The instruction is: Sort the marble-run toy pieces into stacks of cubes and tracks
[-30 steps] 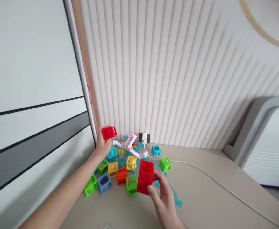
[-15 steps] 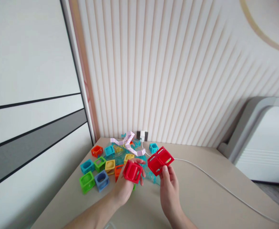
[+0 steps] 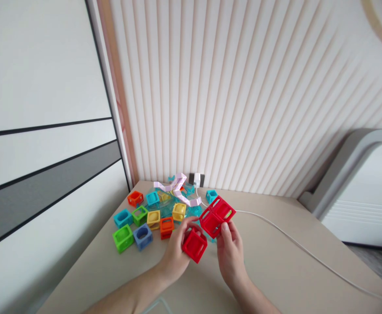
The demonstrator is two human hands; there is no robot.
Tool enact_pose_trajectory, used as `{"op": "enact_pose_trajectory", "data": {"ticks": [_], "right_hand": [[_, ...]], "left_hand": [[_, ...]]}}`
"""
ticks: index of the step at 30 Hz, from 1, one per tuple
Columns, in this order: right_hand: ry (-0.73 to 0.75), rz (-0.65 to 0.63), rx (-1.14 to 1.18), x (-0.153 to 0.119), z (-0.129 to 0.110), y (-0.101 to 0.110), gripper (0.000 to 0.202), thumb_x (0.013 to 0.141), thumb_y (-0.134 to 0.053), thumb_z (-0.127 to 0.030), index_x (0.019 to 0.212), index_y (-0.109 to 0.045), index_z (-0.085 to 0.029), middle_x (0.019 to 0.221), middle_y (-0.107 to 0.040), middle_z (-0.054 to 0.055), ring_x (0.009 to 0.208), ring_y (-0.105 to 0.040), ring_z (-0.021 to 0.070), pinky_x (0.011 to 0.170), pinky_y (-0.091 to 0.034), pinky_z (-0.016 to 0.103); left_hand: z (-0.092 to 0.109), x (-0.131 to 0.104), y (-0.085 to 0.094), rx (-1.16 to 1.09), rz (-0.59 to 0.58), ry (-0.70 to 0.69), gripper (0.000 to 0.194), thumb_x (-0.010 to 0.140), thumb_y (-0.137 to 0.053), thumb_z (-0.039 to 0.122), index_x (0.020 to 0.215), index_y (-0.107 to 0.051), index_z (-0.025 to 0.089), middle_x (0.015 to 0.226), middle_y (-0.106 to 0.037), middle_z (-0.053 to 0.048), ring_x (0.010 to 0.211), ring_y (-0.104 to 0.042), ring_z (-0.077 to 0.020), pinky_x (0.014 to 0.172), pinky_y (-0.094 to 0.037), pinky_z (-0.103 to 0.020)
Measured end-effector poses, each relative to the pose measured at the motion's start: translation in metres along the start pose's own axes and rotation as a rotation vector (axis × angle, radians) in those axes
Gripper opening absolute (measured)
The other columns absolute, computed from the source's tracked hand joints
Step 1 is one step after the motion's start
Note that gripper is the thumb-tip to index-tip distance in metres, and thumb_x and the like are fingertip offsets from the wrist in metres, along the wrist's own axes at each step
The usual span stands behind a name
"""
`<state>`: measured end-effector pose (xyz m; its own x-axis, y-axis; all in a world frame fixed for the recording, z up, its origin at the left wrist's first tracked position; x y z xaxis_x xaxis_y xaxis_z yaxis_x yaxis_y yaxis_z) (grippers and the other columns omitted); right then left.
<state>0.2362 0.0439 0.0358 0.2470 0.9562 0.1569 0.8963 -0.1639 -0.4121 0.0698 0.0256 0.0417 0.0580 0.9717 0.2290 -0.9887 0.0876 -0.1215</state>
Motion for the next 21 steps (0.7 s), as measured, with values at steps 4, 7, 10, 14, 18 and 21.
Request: {"op": "enact_pose_trajectory", "data": {"ticks": [4, 7, 10, 14, 18, 21], "right_hand": [[-0.032, -0.036, 0.03, -0.003, 0.002, -0.003, 0.047, 0.08, -0.076, -0.06, 0.108, -0.071, -0.022, 0.112, -0.078, 0.009, 0.096, -0.073, 0.0269, 0.086, -0.059, 0.041], [-0.046, -0.059, 0.032, -0.005, 0.002, -0.006, 0.045, 0.08, -0.077, -0.059, 0.106, -0.072, -0.022, 0.111, -0.078, 0.009, 0.097, -0.073, 0.0266, 0.088, -0.059, 0.041], [-0.061, -0.073, 0.014, -0.007, 0.003, -0.009, 0.046, 0.079, -0.078, -0.059, 0.106, -0.073, -0.022, 0.107, -0.078, 0.009, 0.094, -0.072, 0.0261, 0.087, -0.059, 0.041], [-0.081, -0.122, 0.008, -0.008, 0.005, -0.013, 0.049, 0.079, -0.077, -0.06, 0.109, -0.073, -0.022, 0.111, -0.077, 0.01, 0.099, -0.072, 0.0275, 0.091, -0.057, 0.043], [-0.07, -0.209, -0.045, -0.008, 0.009, -0.015, 0.051, 0.082, -0.074, -0.062, 0.115, -0.072, -0.023, 0.113, -0.076, 0.01, 0.105, -0.069, 0.0285, 0.091, -0.055, 0.042], [-0.056, -0.242, -0.096, -0.008, 0.014, -0.011, 0.048, 0.085, -0.07, -0.063, 0.11, -0.073, -0.022, 0.099, -0.076, 0.008, 0.087, -0.068, 0.0236, 0.082, -0.056, 0.038]], "left_hand": [[-0.002, -0.001, 0.004, 0.115, 0.034, -0.04, 0.053, 0.078, -0.078, 0.018, 0.128, -0.063, 0.029, 0.108, -0.073, -0.008, 0.093, -0.071, -0.0242, 0.083, -0.058, -0.035], [-0.003, 0.0, 0.006, 0.135, 0.041, -0.047, 0.054, 0.08, -0.077, 0.02, 0.131, -0.061, 0.03, 0.109, -0.072, -0.009, 0.089, -0.071, -0.0235, 0.079, -0.059, -0.034], [-0.003, 0.0, 0.008, 0.122, 0.056, -0.036, 0.056, 0.08, -0.078, 0.024, 0.133, -0.059, 0.03, 0.112, -0.071, -0.009, 0.086, -0.072, -0.0233, 0.072, -0.06, -0.033], [0.004, 0.002, 0.009, 0.174, 0.053, -0.075, 0.05, 0.079, -0.08, 0.023, 0.126, -0.066, 0.03, 0.118, -0.074, -0.01, 0.097, -0.072, -0.0267, 0.082, -0.06, -0.036], [0.011, 0.005, 0.013, 0.169, 0.074, -0.083, 0.043, 0.08, -0.079, 0.023, 0.121, -0.07, 0.029, 0.117, -0.076, -0.008, 0.104, -0.072, -0.0289, 0.09, -0.059, -0.04], [0.014, 0.007, 0.015, 0.132, 0.095, -0.05, 0.041, 0.077, -0.081, 0.022, 0.117, -0.073, 0.025, 0.11, -0.079, -0.008, 0.099, -0.074, -0.0296, 0.086, -0.06, -0.039]]}}
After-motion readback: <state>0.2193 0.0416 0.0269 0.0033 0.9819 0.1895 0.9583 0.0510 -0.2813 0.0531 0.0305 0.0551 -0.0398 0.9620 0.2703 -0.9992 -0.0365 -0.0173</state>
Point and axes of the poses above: each hand's wrist, its own x-axis towards the middle knuckle, its own y-axis out of the back of the hand, z = x × y, the point moved 7 cm from there along x, towards the middle knuckle
